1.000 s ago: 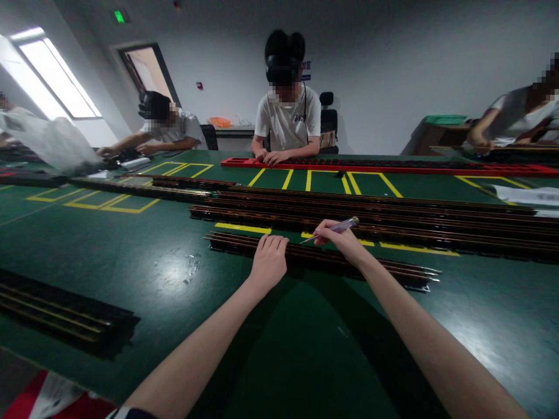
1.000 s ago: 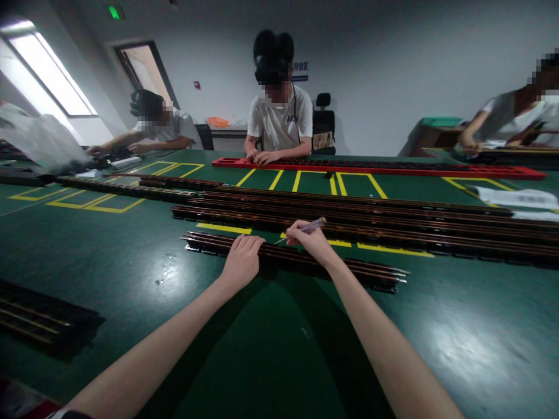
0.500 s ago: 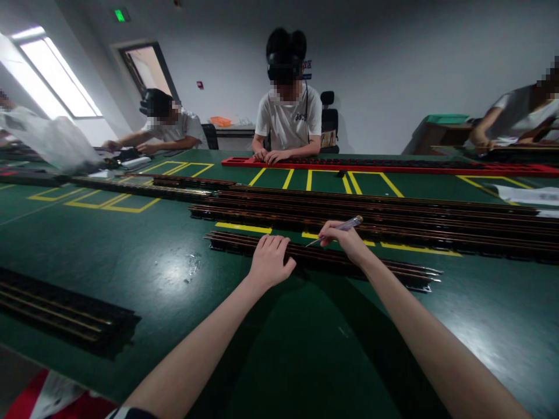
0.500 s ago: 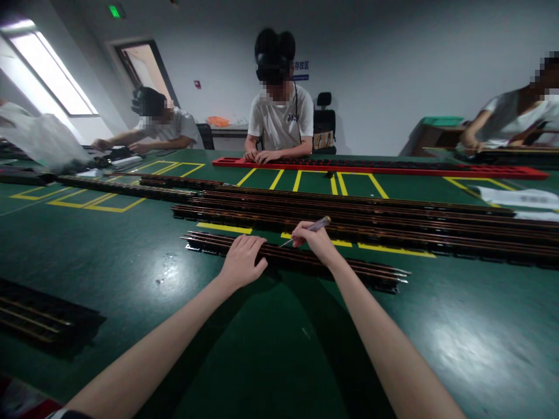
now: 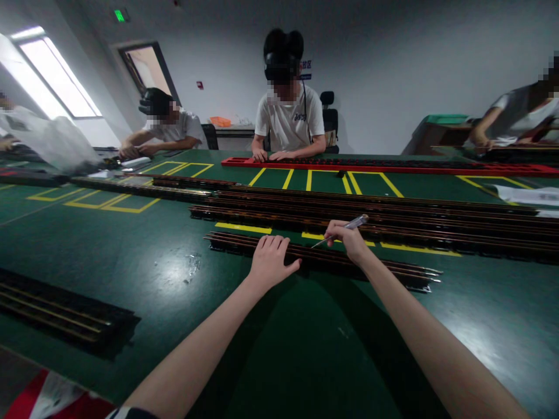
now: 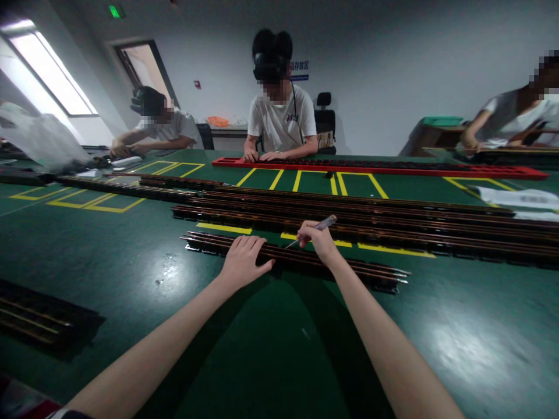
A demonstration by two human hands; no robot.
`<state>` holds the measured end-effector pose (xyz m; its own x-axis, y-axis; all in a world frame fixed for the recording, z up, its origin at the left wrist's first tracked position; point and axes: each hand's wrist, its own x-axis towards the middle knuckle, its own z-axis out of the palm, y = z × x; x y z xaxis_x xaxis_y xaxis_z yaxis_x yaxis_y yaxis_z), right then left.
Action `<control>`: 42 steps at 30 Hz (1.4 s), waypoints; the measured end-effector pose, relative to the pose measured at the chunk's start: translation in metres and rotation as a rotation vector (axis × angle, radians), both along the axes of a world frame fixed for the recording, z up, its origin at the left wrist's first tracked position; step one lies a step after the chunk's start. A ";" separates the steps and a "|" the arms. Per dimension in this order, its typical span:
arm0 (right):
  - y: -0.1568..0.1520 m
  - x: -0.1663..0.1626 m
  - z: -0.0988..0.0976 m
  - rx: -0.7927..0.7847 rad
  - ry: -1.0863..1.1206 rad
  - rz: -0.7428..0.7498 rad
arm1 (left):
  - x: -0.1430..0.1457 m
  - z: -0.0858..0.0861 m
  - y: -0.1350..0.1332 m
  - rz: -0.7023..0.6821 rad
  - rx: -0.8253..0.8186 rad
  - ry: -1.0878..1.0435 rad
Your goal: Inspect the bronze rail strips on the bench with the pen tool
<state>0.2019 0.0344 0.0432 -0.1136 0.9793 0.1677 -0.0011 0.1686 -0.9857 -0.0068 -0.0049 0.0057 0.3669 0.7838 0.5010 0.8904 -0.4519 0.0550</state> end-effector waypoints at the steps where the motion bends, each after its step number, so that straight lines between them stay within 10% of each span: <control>1: 0.001 0.001 -0.001 0.005 0.005 -0.009 | 0.000 -0.001 0.000 -0.001 0.009 -0.003; 42: 0.003 0.002 -0.005 0.023 0.100 -0.078 | 0.002 -0.002 0.000 0.023 0.016 0.006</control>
<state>0.2038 0.0375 0.0377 -0.0185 0.9803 0.1965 -0.0851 0.1943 -0.9773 -0.0044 -0.0049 0.0038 0.3513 0.7842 0.5115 0.9010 -0.4317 0.0430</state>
